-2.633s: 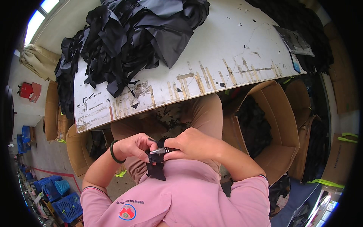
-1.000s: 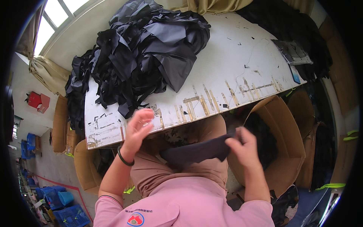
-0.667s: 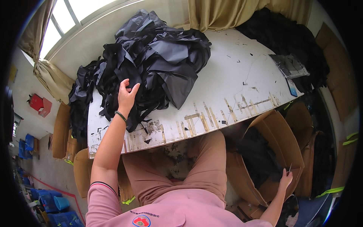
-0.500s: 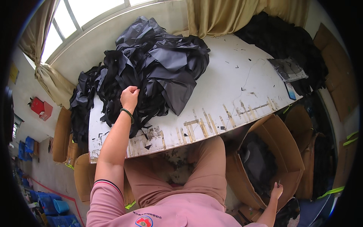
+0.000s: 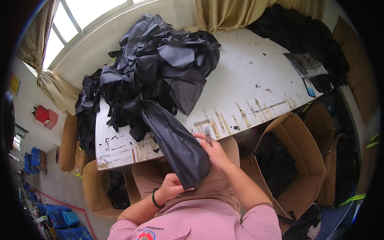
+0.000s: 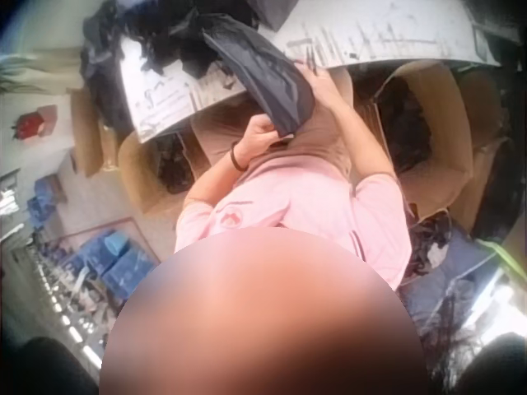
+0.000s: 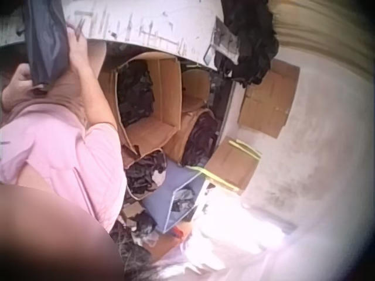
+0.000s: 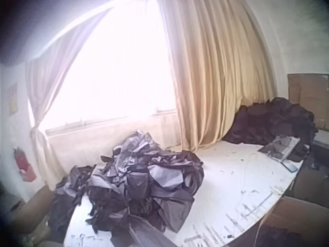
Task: Cutting and trimming small black fabric components using small snips/scissors.
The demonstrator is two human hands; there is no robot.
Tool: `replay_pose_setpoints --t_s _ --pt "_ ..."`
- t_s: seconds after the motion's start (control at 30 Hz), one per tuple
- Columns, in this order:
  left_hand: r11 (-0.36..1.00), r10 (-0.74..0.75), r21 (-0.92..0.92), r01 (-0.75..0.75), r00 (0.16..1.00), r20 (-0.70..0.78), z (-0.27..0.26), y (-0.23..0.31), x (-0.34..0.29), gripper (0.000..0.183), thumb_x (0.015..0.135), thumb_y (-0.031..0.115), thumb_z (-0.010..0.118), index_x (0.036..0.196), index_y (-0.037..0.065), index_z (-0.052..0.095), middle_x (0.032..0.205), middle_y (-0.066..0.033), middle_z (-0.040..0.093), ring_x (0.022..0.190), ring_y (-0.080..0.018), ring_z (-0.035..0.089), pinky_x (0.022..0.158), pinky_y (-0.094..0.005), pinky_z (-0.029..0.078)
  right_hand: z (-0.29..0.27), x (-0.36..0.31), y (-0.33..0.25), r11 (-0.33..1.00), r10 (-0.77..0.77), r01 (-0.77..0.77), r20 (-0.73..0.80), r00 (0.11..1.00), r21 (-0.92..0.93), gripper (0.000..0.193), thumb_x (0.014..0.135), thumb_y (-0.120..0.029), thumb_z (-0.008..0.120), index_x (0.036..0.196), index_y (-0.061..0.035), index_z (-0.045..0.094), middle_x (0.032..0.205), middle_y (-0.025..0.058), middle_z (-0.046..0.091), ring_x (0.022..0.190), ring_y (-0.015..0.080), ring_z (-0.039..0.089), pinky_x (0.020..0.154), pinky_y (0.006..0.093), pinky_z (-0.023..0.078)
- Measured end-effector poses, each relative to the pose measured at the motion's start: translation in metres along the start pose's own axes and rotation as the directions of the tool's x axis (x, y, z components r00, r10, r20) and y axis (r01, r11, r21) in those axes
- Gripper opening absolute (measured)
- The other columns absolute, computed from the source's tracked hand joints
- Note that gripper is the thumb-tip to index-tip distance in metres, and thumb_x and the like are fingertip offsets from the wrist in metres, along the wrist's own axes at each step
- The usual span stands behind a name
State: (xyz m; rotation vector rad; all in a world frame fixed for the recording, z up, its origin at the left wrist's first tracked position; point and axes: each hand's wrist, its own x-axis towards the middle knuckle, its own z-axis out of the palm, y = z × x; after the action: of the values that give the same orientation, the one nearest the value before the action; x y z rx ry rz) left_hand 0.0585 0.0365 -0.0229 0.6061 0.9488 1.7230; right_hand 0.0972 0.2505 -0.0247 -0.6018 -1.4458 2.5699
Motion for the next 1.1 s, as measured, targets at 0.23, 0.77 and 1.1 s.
replay_pose_setpoints --t_s 0.23,0.77,1.1 --pt "0.925 -0.38 0.169 0.341 0.86 0.34 -0.06 -0.035 -0.048 0.064 0.081 0.029 0.077 0.135 0.008 0.048 0.132 -0.0078 0.051 0.119 -0.0198 0.051 0.101 -0.0361 0.042 0.054 -0.016 0.001 0.977 0.195 -0.164 0.273 0.942 -0.133 0.028 0.089 -0.012 0.063 0.117 -0.0088 0.062 0.072 -0.0066 0.057 0.048 -0.0013 0.04 0.041 0.016 0.029" --pt "0.584 0.656 0.776 -0.24 0.703 -0.275 -0.064 0.137 -0.031 0.017 0.081 0.005 0.073 0.078 0.003 0.057 0.088 -0.0065 0.065 0.075 -0.0119 0.056 0.068 -0.0214 0.041 -0.027 -0.074 -0.024 0.95 0.211 -0.085 0.418 0.884 -0.301 0.021 0.087 -0.003 0.065 0.108 -0.0029 0.063 0.095 -0.0007 0.064 0.08 0.0049 0.055 0.073 0.0212 0.045" --pt "0.615 0.251 0.788 0.025 0.941 -0.226 -0.005 0.199 -0.006 0.03 0.094 0.014 0.06 0.068 0.004 0.047 0.064 0.0078 0.04 0.061 -0.0012 0.034 0.051 -0.0212 0.029 0.028 -0.052 -0.028 0.553 -0.47 0.553 0.314 0.825 -0.623 0.037 0.082 -0.001 0.069 0.117 -0.0039 0.06 0.121 0.0121 0.063 0.088 0.0146 0.067 0.071 0.0235 0.05"
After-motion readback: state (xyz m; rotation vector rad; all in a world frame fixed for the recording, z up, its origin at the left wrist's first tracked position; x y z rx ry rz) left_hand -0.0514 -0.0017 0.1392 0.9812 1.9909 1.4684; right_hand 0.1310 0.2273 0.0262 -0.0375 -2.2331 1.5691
